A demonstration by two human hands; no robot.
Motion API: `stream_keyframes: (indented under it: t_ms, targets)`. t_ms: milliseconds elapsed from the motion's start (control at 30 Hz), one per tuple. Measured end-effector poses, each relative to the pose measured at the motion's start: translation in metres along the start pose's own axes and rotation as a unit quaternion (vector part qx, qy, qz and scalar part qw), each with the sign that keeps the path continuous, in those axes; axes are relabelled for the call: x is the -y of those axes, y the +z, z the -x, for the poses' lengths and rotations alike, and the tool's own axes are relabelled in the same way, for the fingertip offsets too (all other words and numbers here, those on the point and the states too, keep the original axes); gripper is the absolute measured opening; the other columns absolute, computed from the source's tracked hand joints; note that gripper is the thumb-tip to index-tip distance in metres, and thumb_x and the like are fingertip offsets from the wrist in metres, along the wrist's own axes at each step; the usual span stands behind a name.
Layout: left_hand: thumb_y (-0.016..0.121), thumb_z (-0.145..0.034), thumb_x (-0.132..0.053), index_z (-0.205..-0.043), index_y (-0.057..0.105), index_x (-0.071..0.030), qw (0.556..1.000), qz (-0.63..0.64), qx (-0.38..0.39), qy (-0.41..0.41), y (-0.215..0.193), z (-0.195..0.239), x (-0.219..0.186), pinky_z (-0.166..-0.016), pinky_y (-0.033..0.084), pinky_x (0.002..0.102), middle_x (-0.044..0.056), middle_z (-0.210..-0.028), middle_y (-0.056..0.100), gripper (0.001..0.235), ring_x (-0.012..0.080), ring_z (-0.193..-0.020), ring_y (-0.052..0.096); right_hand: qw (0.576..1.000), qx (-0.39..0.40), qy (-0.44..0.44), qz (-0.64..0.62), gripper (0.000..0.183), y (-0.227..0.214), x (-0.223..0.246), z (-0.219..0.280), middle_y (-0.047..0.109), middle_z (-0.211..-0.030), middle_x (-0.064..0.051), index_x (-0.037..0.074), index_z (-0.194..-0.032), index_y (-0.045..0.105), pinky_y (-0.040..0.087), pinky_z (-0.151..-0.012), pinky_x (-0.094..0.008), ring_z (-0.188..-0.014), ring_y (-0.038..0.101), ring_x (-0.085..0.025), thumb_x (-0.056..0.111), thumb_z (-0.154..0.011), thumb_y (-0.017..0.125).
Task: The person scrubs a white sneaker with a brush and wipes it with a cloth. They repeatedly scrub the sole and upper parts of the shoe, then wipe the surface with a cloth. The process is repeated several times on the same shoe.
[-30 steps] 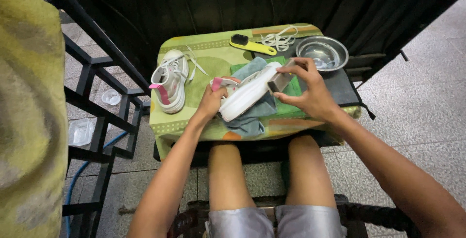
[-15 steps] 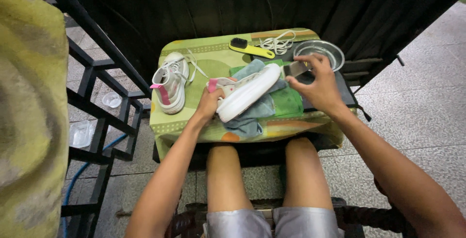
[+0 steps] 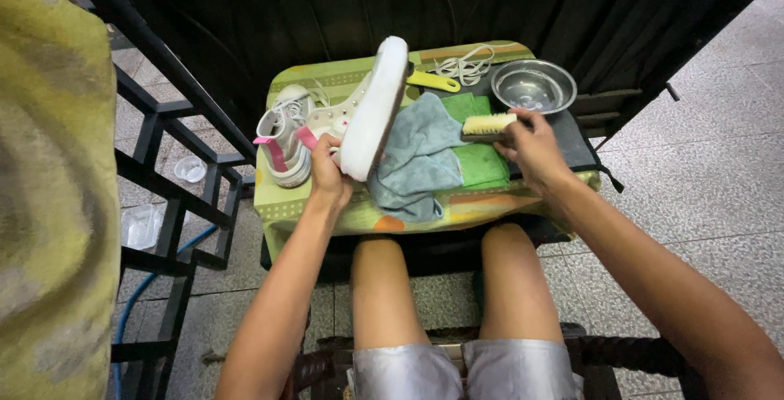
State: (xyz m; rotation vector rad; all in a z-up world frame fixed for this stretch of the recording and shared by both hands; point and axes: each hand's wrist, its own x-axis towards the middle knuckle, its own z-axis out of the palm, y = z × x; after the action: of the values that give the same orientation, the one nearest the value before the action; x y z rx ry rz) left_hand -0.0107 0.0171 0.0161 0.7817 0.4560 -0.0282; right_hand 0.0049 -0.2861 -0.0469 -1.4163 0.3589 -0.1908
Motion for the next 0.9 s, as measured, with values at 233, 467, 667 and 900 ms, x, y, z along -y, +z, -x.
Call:
stream_keyframes:
  t_ms: [233, 467, 667, 900]
  targets:
    - [0.068, -0.067, -0.021, -0.091, 0.063, 0.002, 1.0, 0.006, 0.011, -0.011, -0.015, -0.023, 0.016, -0.049, 0.058, 0.036, 0.016, -0.076, 0.064, 0.033, 0.0283, -0.059, 0.066, 0.936, 0.107, -0.164, 0.292, 0.053, -0.04, 0.007, -0.018, 0.067, -0.101, -0.027, -0.01, -0.128, 0.061, 0.057, -0.082, -0.046, -0.09, 0.069, -0.035, 0.0, -0.08, 0.082]
    - [0.068, -0.066, -0.02, -0.094, 0.062, 0.0, 1.0, 0.013, 0.006, 0.016, -0.023, -0.046, 0.024, -0.054, 0.061, 0.035, 0.017, -0.078, 0.065, 0.036, 0.028, -0.064, 0.069, 0.671, 0.009, -0.258, 0.695, 0.06, -0.021, 0.049, 0.046, 0.071, -0.102, -0.022, 0.003, -0.122, 0.067, 0.053, -0.083, -0.05, -0.098, 0.071, -0.041, 0.05, -0.085, 0.075]
    - [0.069, -0.068, -0.024, -0.1, 0.064, -0.001, 0.999, 0.021, 0.014, 0.03, -0.062, -0.126, 0.063, -0.06, 0.061, 0.034, 0.017, -0.085, 0.069, 0.04, 0.0265, -0.071, 0.071, 0.733, 0.218, -0.373, 0.525, 0.067, 0.061, 0.04, 0.096, 0.05, -0.133, -0.036, -0.001, -0.135, 0.055, 0.04, -0.108, -0.058, -0.127, 0.05, -0.055, 0.043, -0.087, 0.074]
    - [0.067, -0.072, -0.027, -0.109, 0.065, -0.003, 0.993, 0.068, -0.011, 0.096, -0.052, -0.103, 0.056, -0.073, 0.062, 0.042, 0.02, -0.096, 0.072, 0.044, 0.0273, -0.083, 0.071, 0.852, 0.216, -0.212, 0.426, 0.029, 0.073, -0.008, 0.057, 0.071, -0.114, -0.021, 0.023, -0.121, 0.064, 0.047, -0.101, -0.058, -0.117, 0.062, -0.045, 0.016, -0.093, 0.063]
